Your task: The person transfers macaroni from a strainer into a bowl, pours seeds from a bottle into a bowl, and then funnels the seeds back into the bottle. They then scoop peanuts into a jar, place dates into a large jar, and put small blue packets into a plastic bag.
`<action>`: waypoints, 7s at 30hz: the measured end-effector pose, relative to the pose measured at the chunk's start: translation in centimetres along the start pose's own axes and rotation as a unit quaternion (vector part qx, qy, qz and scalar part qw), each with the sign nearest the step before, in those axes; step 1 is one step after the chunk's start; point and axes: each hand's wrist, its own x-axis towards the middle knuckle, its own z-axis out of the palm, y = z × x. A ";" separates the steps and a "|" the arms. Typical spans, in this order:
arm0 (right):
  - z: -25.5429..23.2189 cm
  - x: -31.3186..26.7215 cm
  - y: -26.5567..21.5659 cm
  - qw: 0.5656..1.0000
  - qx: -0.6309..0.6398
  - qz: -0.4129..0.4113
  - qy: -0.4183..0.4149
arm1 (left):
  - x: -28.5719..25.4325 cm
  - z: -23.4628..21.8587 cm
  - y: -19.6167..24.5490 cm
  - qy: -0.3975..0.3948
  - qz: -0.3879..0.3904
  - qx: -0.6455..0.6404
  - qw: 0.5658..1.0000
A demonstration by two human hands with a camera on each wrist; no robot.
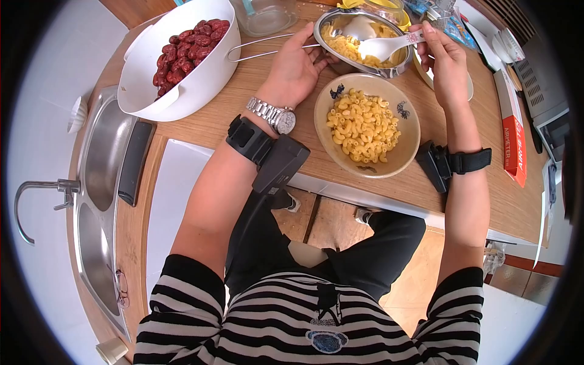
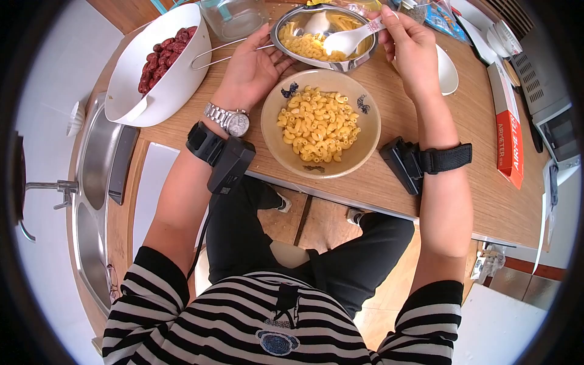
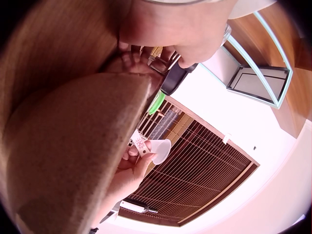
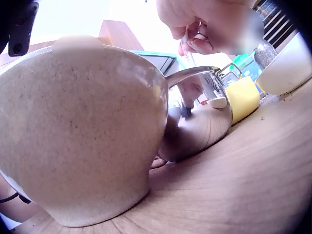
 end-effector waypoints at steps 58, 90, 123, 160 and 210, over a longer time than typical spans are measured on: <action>-0.5 0.4 0.5 1.000 0.006 -0.008 -0.014 | 0.0 -0.1 0.0 -0.011 0.002 -0.003 1.000; -1.3 1.1 1.1 0.926 0.331 0.185 0.000 | 0.1 -0.1 0.0 -0.011 -0.002 -0.011 1.000; -2.2 0.9 1.0 0.870 0.427 0.042 -0.242 | 0.1 -0.1 0.0 -0.018 0.004 -0.010 1.000; -1.5 1.3 1.5 0.943 0.276 0.179 -0.046 | -0.1 0.7 0.6 0.010 -0.031 -0.023 0.999; -2.0 1.6 1.9 0.917 0.365 0.132 -0.085 | 0.0 0.5 0.5 0.005 -0.031 -0.025 0.999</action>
